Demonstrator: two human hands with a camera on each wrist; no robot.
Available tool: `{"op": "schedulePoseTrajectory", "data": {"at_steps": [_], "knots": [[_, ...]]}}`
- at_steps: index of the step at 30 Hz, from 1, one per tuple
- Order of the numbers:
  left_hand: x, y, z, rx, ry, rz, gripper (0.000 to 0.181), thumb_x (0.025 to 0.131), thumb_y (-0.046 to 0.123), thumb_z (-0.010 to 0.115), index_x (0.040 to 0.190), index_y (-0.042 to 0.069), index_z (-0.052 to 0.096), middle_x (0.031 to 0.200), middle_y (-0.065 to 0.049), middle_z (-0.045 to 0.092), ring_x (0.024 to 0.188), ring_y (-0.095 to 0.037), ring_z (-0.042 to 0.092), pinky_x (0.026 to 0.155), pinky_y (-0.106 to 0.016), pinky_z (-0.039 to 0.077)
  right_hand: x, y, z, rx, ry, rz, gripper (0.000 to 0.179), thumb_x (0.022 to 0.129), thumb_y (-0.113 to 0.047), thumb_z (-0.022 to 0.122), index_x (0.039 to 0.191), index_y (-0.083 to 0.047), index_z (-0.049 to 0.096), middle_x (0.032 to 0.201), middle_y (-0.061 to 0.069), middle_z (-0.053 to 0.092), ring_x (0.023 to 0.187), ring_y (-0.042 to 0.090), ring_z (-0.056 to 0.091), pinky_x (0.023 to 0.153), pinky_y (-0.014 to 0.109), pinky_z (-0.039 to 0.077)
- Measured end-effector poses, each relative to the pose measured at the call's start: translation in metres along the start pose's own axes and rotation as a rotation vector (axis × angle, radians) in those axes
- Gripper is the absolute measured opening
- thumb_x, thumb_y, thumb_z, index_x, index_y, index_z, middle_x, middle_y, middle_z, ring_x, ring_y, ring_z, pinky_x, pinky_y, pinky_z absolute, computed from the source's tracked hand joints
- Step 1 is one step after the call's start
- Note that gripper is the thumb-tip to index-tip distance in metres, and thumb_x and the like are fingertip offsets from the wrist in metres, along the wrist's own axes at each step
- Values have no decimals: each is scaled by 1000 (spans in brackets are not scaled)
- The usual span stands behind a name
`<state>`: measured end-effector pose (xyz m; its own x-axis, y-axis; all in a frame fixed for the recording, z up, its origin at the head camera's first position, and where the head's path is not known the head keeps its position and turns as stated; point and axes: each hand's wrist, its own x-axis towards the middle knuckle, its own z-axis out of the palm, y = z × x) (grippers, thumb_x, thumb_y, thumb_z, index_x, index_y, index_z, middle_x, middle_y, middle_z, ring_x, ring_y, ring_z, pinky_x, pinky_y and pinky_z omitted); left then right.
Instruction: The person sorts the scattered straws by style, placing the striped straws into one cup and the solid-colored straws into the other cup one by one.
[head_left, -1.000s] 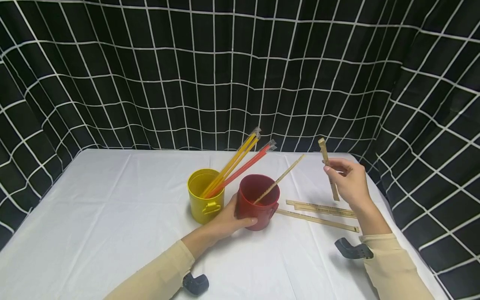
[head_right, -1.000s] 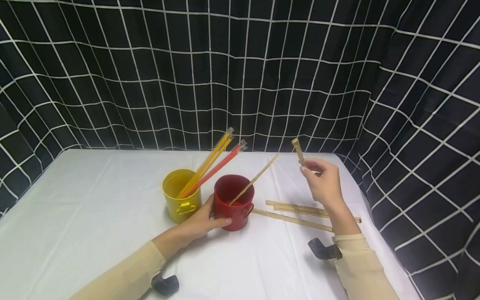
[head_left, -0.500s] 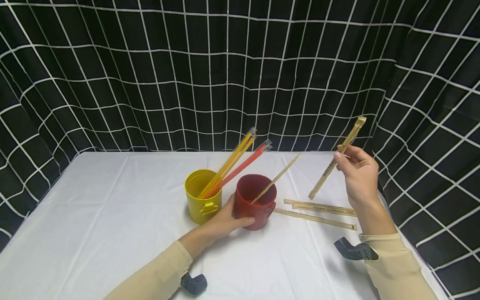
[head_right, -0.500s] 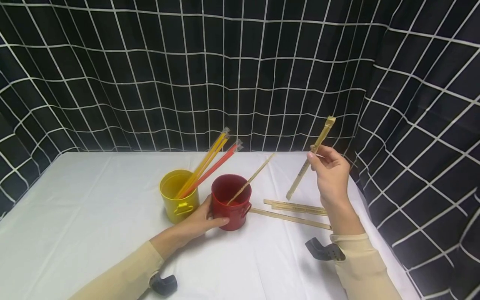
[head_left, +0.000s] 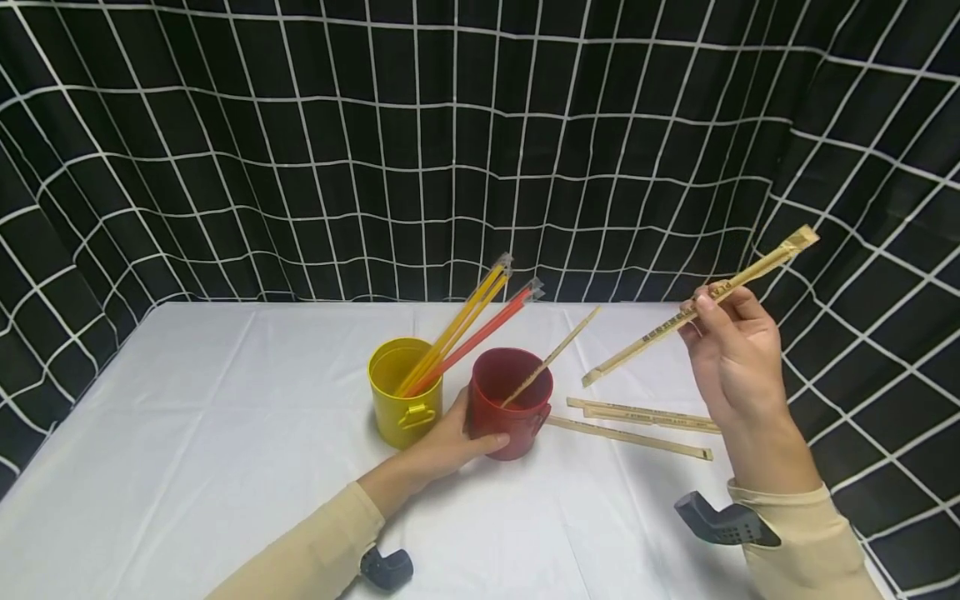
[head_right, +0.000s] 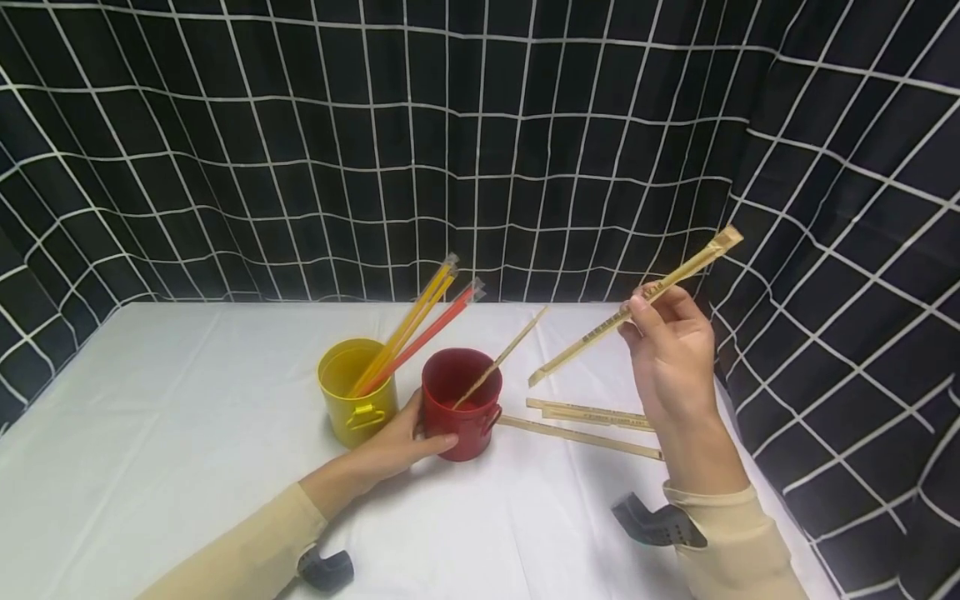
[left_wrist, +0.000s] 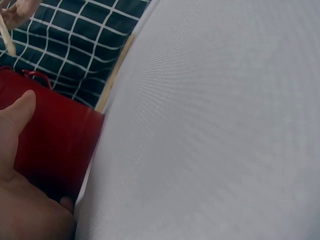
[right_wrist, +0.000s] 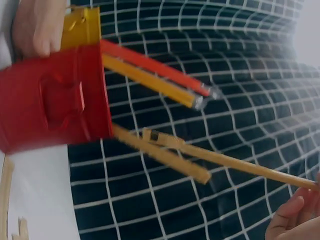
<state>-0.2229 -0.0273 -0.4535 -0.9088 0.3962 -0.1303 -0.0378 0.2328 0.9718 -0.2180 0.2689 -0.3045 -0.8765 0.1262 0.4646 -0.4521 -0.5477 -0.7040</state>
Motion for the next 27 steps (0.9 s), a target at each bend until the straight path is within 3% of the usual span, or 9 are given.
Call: {"op": "schedulePoseTrajectory", "data": {"at_steps": [4, 16, 23, 27], "knots": [[0, 0, 0, 5, 9, 3, 97, 88, 35, 77, 162, 26, 15, 167, 1, 29, 157, -28, 22, 124, -61, 27, -6, 5, 6, -16, -72, 28, 23, 99, 11, 50, 100, -4, 68, 94, 4, 68, 87, 14, 65, 79, 24, 48], [-1, 0, 1, 11, 27, -16, 100, 86, 35, 79, 161, 18, 16, 168, -5, 27, 157, -30, 23, 124, -60, 28, -22, 54, 9, -451, -104, 224, 14, 99, -1, 61, 104, -14, 64, 99, -7, 65, 90, 4, 61, 76, 14, 55], [-1, 1, 1, 2, 24, -25, 100, 86, 34, 79, 162, 18, 15, 168, -5, 26, 157, -29, 22, 125, -59, 27, -23, 70, 2, -605, -174, 371, 10, 100, -11, 61, 103, -19, 64, 97, -12, 65, 90, 3, 59, 76, 16, 53], [-1, 1, 0, -2, 23, -25, 100, 86, 34, 80, 162, 19, 15, 168, -4, 26, 157, -29, 22, 125, -59, 26, -20, 73, -1, -698, -233, 393, 6, 101, -13, 61, 106, -16, 63, 94, -12, 67, 89, 4, 61, 74, 17, 53]]}}
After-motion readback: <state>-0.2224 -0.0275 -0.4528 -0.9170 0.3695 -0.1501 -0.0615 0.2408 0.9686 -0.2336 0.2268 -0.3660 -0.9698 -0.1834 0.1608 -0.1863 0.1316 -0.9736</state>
